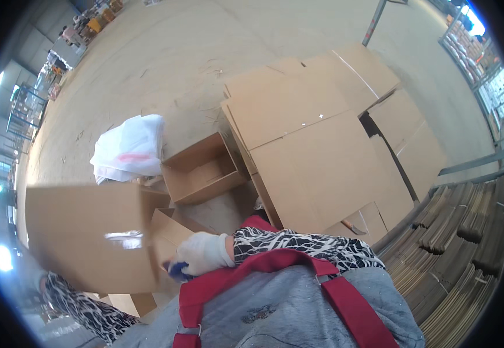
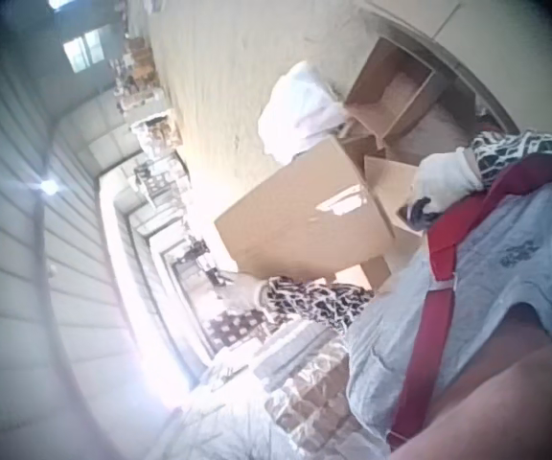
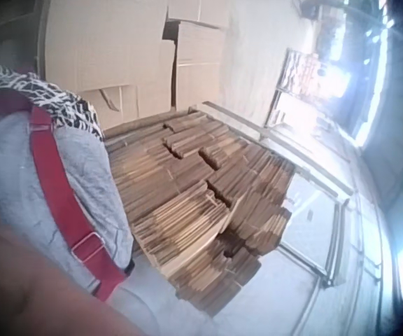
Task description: Assemble and seal cardboard boxes using a tape dispenser.
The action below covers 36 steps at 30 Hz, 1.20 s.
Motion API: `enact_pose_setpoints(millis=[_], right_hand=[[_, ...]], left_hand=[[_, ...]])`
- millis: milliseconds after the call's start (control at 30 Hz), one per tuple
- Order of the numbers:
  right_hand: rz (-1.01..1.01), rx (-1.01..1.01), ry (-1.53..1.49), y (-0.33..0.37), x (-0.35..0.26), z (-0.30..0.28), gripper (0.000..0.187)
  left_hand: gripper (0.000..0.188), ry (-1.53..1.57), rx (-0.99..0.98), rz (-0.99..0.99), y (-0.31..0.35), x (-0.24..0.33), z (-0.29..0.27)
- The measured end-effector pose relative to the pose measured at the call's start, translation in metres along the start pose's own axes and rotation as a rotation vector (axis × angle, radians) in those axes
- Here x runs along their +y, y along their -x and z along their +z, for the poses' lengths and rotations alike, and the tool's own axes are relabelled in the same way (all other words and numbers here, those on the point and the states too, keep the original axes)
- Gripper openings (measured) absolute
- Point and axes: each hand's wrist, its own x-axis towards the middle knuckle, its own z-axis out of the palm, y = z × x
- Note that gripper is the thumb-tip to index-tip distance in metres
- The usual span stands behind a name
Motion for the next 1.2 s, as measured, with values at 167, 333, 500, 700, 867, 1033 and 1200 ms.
enact_pose_setpoints(millis=[167,333,500,700,867,1033,1200], right_hand=[[0.214,0.274,-0.029,0.075,0.085,-0.056,0.022],[0.568,0.767,-0.236,0.173,0.168,-0.051,0.025],[0.985,1.064,-0.509,0.234,0.155,0.005,0.030],[1.247,1.642,-0.896,0.231,0.089,0.102,0.030],[1.531,1.806,-1.223,0.223,0.034,0.112,0.032],[1.345,2.032,-1.135,0.235,0.036,0.132,0.028],[0.965,2.188,-1.119,0.294,0.055,0.129,0.028]], left_hand=[[0.049,1.157,0.478,-0.142,-0.014,0.273,-0.101],[0.052,1.350,-0.467,0.877,0.033,0.669,-0.158],[0.082,0.853,-0.059,1.803,0.102,0.906,-0.252],[0.097,0.620,0.174,2.012,0.150,1.069,-0.392],[0.084,0.525,0.006,1.995,0.146,1.070,-0.384],[0.078,0.524,0.007,1.873,0.137,1.031,-0.352],[0.070,0.236,-0.078,1.834,0.114,1.006,-0.400]])
